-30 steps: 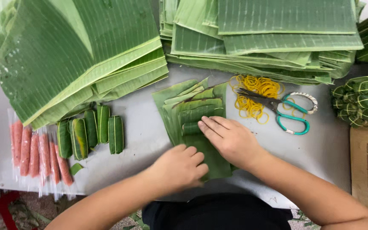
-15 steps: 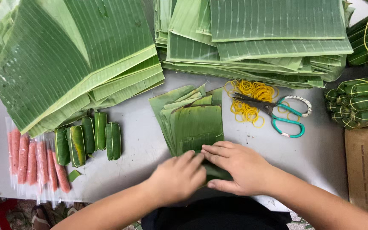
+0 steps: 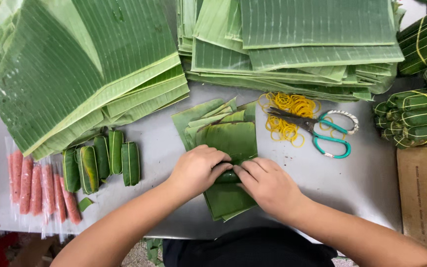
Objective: The person wraps cylindrical pink food items in banana leaves, folds the leaves around the filling, and secures them with yellow rubber bands. The person uses scissors to trim the leaves and places the finished bundles on the table.
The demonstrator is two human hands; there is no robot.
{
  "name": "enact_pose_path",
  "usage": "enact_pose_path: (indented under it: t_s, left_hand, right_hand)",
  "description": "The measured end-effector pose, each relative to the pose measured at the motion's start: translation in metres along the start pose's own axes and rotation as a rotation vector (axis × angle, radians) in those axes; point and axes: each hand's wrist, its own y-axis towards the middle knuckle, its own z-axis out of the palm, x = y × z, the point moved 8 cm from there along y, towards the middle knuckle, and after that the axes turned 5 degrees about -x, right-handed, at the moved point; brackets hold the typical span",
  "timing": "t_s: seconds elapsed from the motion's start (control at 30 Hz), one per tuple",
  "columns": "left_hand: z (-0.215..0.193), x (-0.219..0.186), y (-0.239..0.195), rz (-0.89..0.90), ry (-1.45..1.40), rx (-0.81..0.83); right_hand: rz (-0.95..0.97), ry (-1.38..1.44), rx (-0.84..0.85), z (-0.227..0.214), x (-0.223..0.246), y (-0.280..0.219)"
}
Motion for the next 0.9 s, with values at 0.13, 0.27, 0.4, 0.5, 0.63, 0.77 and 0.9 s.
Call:
enact_pose_path:
  t_s: [0.13,0.27,0.4,0.5,0.63,0.77,0.9]
  left_hand:
    - [0.005,0.019,-0.001,-0.125,-0.195,0.130]
    - [0.010,0.039,-0.003,-0.271,-0.534,0.299]
    - [0.013,0.040,-0.003,-0.256,-0.676,0.364]
    - [0.016,0.046,-0.004,-0.366,-0.650,0.352]
    - [0.013,0.043,-0.004,-0.433,-0.533,0.297]
    - [0.009,0.037,-0.001,-0.424,-0.352,0.264]
    - [0.006,0.027,0.006,-0.321,-0.238,0.227]
  right_hand:
    - [0.004,0.014,0.028,0.003,0.003,0.003]
    - [-0.014,0.027,0.037,-0.001,0.003,0.006]
    - [-0.003,0.059,0.045,-0.002,0.004,0.009]
    - [-0.008,0.050,0.027,-0.004,0.005,0.010]
    - [-0.001,0.065,0.039,-0.003,0.003,0.010]
    - [0.016,0.104,0.055,-0.003,0.001,0.011]
    - [0.053,0.219,0.108,-0.009,-0.007,0.008]
